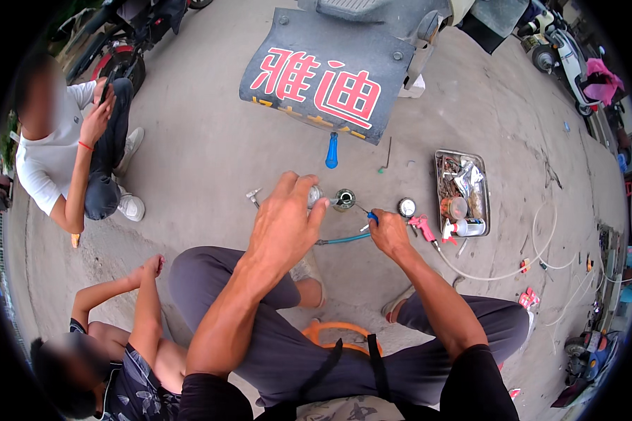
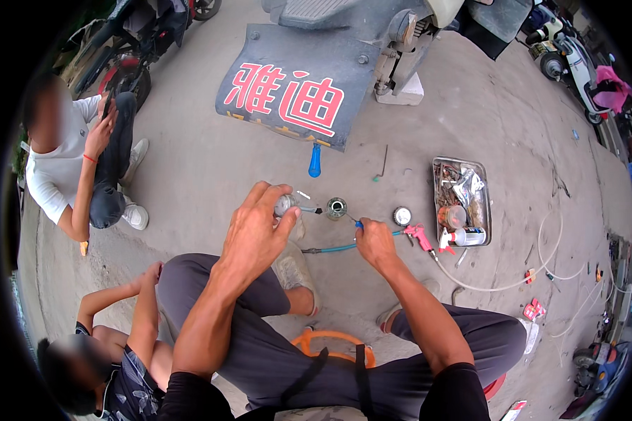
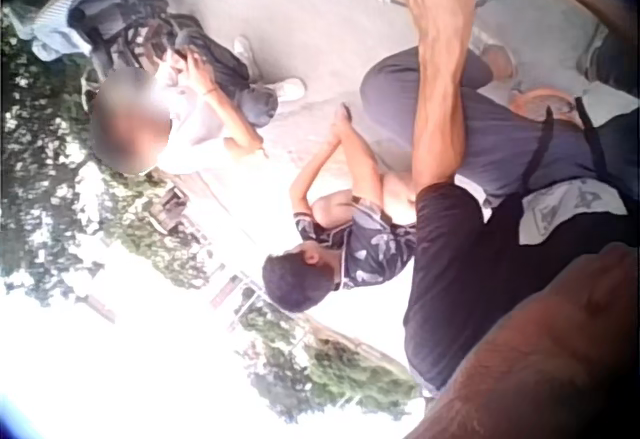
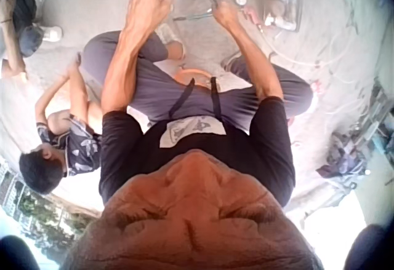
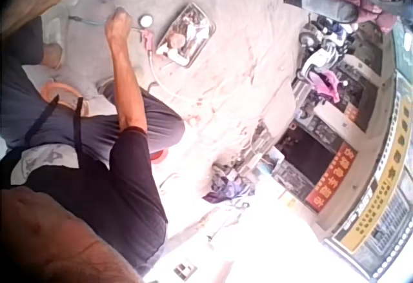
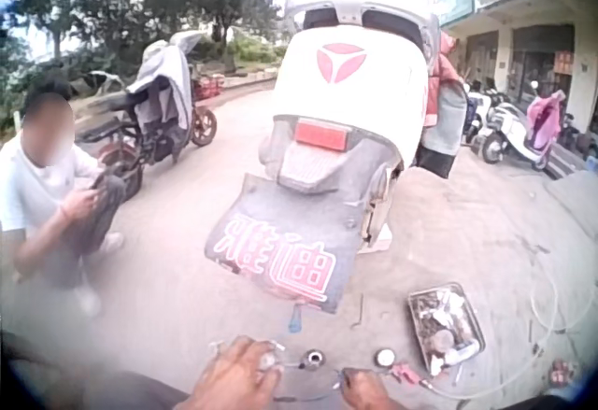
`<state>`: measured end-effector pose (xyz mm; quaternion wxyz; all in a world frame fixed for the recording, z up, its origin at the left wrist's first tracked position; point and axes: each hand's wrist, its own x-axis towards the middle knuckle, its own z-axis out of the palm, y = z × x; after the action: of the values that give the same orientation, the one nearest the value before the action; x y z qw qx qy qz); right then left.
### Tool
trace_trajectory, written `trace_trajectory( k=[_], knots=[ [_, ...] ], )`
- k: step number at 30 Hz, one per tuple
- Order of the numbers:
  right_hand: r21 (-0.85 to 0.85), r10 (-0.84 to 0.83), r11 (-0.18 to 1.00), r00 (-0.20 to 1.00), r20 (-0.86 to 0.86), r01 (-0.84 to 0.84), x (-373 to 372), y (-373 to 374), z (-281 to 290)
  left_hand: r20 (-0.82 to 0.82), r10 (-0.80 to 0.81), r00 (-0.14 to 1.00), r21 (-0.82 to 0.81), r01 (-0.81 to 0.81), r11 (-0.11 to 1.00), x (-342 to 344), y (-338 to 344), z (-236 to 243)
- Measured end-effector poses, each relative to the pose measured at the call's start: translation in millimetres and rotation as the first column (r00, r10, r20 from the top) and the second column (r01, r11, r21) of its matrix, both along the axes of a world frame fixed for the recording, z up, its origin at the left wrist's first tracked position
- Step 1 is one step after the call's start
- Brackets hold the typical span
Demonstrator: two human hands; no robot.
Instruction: The person repairs a scooter by removing a screw from the rear tire assembly with a screwdriver, preparing adhesive from a packet, and applying it to a component by hand.
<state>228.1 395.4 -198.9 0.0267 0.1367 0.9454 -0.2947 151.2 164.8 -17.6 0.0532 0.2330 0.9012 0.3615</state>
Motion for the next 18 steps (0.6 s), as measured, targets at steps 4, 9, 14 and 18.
trace_trajectory(
  k=[4,9,14,18],
  knots=[
    [0.120,0.061,0.990,0.994,0.088,-0.071,-14.9,-0.2,-16.5,0.006,0.015,1.000,0.005,-0.015,1.000,-3.5,-5.3,-2.0],
    [0.261,0.170,0.940,0.965,0.197,-0.219,-40.2,-7.9,-31.8,-0.033,-0.007,0.999,0.021,0.008,1.000,-6.6,-7.5,-2.7],
    [0.422,0.252,0.842,0.936,0.246,-0.337,-68.2,-16.8,-50.9,-0.002,-0.008,1.000,0.033,0.008,0.999,-9.8,-7.1,0.6],
    [0.403,0.268,0.849,0.936,0.229,-0.341,-84.9,-20.6,-56.1,0.004,-0.015,1.000,0.064,0.014,0.998,-10.8,-6.6,2.7]
  ],
)
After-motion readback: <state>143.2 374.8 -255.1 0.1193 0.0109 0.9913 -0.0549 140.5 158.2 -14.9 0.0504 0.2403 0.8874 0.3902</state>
